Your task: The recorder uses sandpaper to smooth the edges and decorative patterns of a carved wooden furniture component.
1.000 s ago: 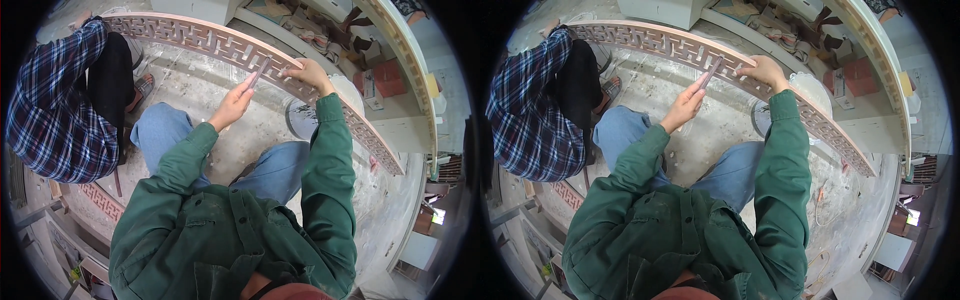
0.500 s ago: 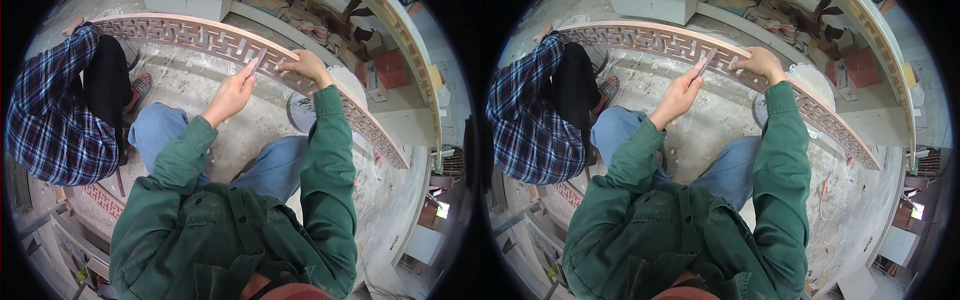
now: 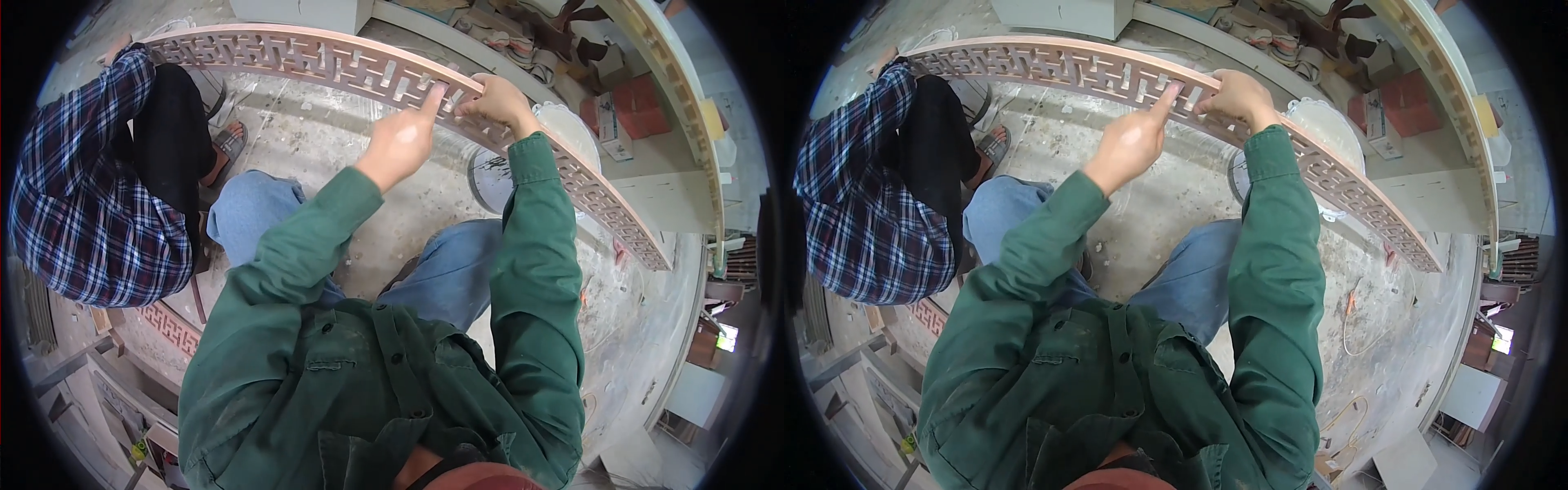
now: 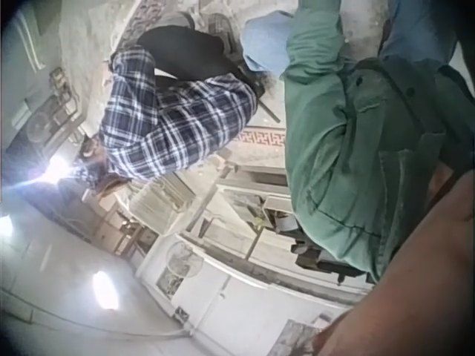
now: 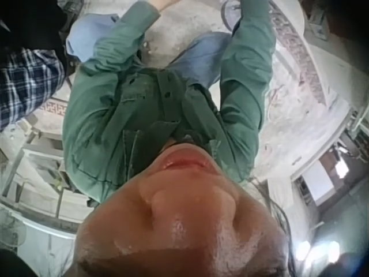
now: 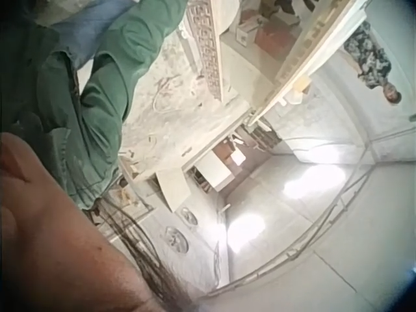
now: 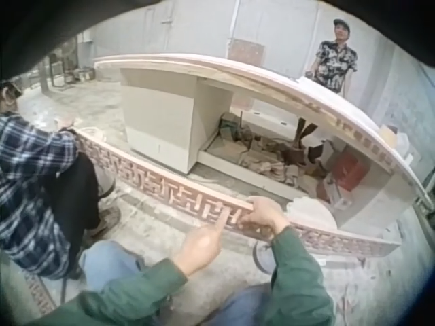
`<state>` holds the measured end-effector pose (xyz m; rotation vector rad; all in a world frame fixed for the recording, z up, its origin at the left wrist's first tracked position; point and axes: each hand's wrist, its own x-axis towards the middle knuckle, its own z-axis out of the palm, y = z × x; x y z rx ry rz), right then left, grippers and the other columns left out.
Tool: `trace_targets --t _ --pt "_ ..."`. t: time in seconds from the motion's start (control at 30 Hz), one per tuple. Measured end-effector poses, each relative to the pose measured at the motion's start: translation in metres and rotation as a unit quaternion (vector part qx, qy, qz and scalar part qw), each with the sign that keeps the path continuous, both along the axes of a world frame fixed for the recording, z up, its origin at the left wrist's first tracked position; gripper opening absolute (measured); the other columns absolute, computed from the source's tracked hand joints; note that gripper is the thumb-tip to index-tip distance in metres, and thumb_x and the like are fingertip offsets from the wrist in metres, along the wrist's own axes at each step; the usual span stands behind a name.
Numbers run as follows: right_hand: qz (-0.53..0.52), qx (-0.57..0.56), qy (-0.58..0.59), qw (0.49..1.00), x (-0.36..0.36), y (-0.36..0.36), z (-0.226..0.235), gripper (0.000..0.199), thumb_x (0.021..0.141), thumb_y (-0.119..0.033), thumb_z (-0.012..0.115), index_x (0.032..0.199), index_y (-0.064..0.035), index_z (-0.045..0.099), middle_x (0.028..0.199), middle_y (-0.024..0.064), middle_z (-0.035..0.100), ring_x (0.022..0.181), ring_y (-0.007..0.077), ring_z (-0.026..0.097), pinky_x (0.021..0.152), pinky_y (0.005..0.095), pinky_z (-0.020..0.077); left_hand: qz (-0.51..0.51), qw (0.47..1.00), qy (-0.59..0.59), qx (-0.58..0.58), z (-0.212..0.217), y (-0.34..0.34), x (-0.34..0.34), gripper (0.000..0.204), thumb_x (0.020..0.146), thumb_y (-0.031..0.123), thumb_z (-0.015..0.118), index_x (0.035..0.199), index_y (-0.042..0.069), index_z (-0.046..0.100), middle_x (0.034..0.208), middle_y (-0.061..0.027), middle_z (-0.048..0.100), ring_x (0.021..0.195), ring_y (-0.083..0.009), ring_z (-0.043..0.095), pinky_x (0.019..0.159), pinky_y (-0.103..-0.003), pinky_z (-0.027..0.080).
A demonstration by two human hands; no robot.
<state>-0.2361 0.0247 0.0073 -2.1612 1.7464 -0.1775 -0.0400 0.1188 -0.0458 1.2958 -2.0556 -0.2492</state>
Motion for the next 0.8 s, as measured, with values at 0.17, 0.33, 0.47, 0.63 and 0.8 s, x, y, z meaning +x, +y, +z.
trace_targets --t 0.17,0.33,0.47,0.63,0.8 --pt "-0.01 0.028 0.025 0.999 0.005 0.007 0.01 0.043 0.064 -0.03 0.081 0.099 -0.0096 0.069 0.08 0.0054 0.07 0.071 0.0183 0.066 0.067 0.0306 0.0494 0.011 0.998 -0.029 0.046 0.01 0.023 0.01 0.064 0.083 0.006 0.051 0.144 0.016 0.035 0.064 -0.0171 0.061 0.059 -0.0379 0.06 0.055 -0.05 0.047" --pt "-0.023 0.024 0.039 0.999 0.011 0.003 0.009 0.043 0.062 -0.036 0.08 0.097 -0.0136 0.07 0.083 0.0057 0.071 0.08 0.0206 0.067 0.071 0.0329 0.0492 0.013 0.999 -0.038 0.007 0.012 -0.014 0.015 0.059 0.083 0.008 0.05 0.14 0.01 0.038 0.067 -0.0185 0.062 0.062 -0.0384 0.061 0.056 -0.05 0.048" --pt "-0.035 0.068 0.048 0.996 0.006 0.006 0.01 0.044 0.06 -0.04 0.08 0.097 -0.0172 0.071 0.089 0.0059 0.071 0.089 0.0235 0.067 0.076 0.0361 0.0489 -0.006 0.998 -0.04 0.044 0.014 0.014 0.002 0.061 0.081 0.009 0.05 0.141 0.006 0.037 0.07 -0.0196 0.064 0.065 -0.0384 0.063 0.059 -0.05 0.049" --pt "-0.052 0.028 0.058 0.997 0.006 0.008 0.013 0.045 0.059 -0.041 0.08 0.096 -0.0161 0.072 0.09 0.0067 0.071 0.089 0.0245 0.067 0.077 0.0362 0.049 0.013 0.999 -0.031 0.032 0.014 0.008 0.011 0.056 0.085 0.009 0.05 0.14 0.013 0.041 0.066 -0.0197 0.061 0.063 -0.0387 0.062 0.057 -0.05 0.047" --pt "-0.053 0.054 0.04 0.996 0.009 0.003 0.012 0.046 0.056 -0.043 0.082 0.092 -0.0155 0.072 0.089 0.0066 0.071 0.087 0.0251 0.067 0.076 0.0364 0.0493 0.019 1.0 -0.014 -0.003 0.015 -0.011 0.008 0.056 0.081 0.008 0.052 0.136 0.006 0.043 0.068 -0.0191 0.063 0.064 -0.0378 0.062 0.058 -0.049 0.049"
